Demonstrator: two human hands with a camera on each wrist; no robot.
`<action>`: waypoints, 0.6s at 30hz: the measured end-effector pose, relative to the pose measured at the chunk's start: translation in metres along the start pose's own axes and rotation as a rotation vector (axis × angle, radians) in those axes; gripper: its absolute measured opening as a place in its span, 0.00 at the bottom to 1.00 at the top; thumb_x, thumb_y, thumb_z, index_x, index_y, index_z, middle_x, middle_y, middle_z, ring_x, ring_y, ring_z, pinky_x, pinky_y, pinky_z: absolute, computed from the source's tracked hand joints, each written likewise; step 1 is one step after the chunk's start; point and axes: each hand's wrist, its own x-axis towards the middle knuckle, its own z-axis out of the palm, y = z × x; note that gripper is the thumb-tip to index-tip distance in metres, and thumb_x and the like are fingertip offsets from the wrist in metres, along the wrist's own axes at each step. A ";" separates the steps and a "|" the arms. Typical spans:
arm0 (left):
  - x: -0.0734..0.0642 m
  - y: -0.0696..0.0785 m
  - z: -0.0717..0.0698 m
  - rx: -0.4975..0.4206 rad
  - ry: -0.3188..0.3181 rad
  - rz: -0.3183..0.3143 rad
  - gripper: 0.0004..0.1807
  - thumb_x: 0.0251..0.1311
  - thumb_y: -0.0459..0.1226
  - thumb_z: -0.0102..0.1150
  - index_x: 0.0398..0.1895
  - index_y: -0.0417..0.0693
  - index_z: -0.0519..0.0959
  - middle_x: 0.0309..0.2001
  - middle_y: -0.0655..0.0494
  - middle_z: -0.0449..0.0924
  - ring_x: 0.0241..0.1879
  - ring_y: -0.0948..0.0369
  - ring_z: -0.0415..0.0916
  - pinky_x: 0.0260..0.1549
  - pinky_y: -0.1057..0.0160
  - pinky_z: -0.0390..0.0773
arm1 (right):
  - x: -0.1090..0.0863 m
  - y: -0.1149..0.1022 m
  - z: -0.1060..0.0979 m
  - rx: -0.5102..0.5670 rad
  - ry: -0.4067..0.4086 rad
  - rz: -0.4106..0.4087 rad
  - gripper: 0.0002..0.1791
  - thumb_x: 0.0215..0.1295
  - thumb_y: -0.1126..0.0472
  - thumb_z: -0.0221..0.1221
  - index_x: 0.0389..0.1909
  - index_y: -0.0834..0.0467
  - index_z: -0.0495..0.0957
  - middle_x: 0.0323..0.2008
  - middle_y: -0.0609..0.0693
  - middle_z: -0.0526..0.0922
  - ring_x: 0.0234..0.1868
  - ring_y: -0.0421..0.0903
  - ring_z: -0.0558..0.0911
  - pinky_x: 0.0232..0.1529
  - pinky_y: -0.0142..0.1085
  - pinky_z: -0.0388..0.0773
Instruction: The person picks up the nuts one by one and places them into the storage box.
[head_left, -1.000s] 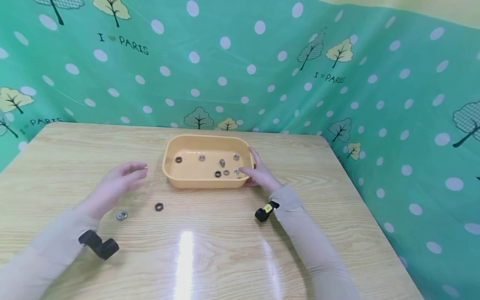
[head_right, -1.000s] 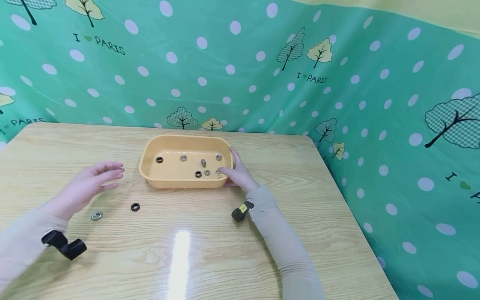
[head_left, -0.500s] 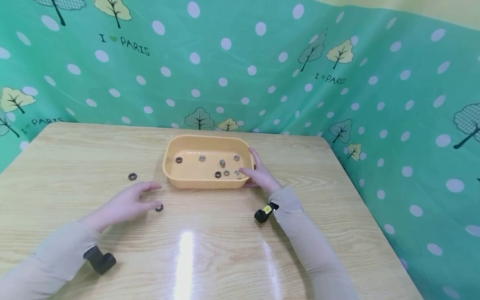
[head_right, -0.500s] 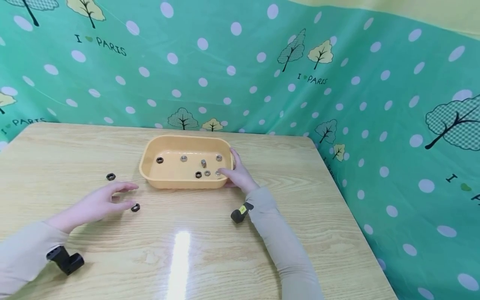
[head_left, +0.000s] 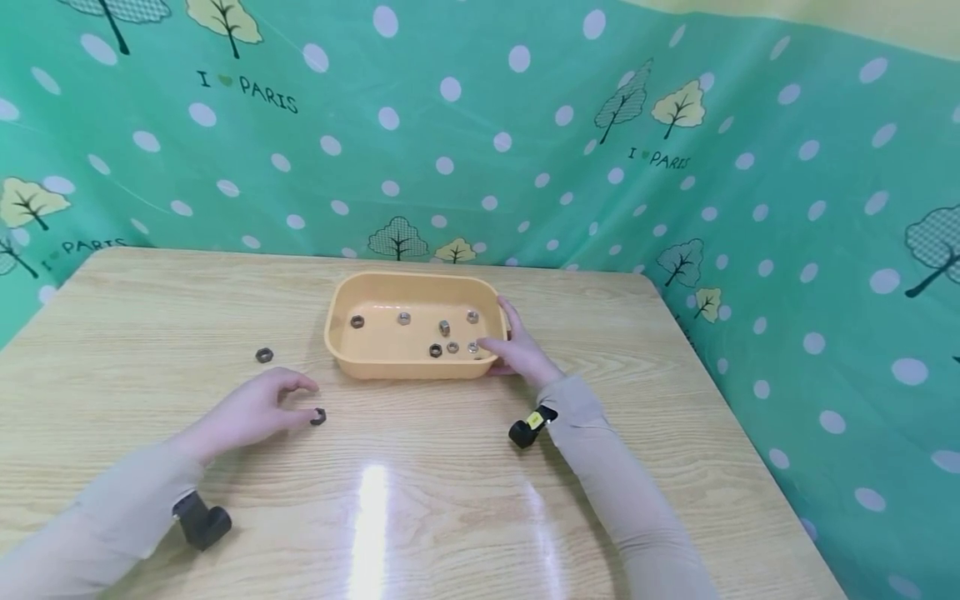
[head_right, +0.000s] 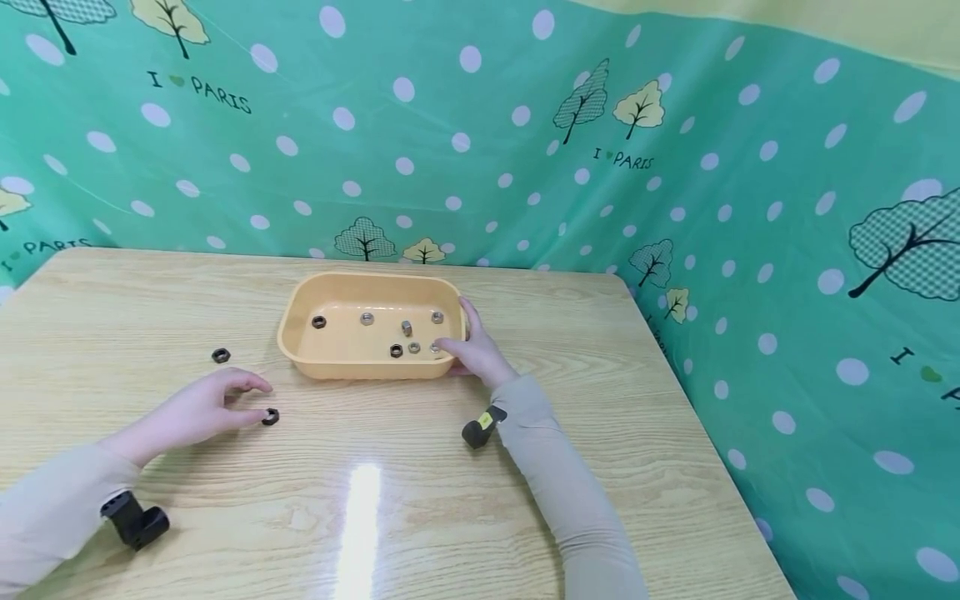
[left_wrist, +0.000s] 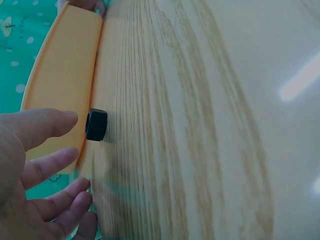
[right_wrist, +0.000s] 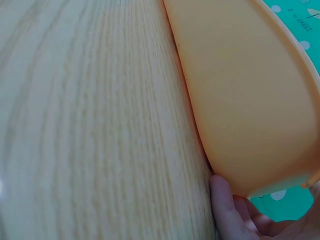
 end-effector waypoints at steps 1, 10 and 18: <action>0.000 0.000 0.000 0.002 0.004 -0.003 0.25 0.51 0.45 0.68 0.48 0.37 0.78 0.52 0.34 0.76 0.54 0.35 0.70 0.54 0.36 0.71 | -0.004 -0.003 0.001 0.000 -0.003 0.000 0.51 0.62 0.64 0.58 0.73 0.33 0.34 0.60 0.70 0.66 0.51 0.63 0.79 0.45 0.53 0.83; 0.002 0.002 0.001 0.024 0.039 0.028 0.15 0.49 0.43 0.70 0.35 0.44 0.80 0.45 0.40 0.79 0.51 0.38 0.72 0.53 0.37 0.71 | -0.018 -0.017 0.004 -0.008 0.006 0.006 0.49 0.64 0.66 0.56 0.75 0.38 0.35 0.60 0.70 0.66 0.49 0.60 0.80 0.49 0.53 0.82; 0.000 0.003 0.002 0.020 0.042 0.024 0.13 0.47 0.42 0.71 0.32 0.47 0.80 0.44 0.42 0.77 0.48 0.44 0.73 0.51 0.41 0.73 | 0.003 0.003 0.001 -0.002 0.021 0.000 0.51 0.62 0.64 0.59 0.73 0.30 0.37 0.60 0.68 0.67 0.48 0.59 0.81 0.42 0.50 0.85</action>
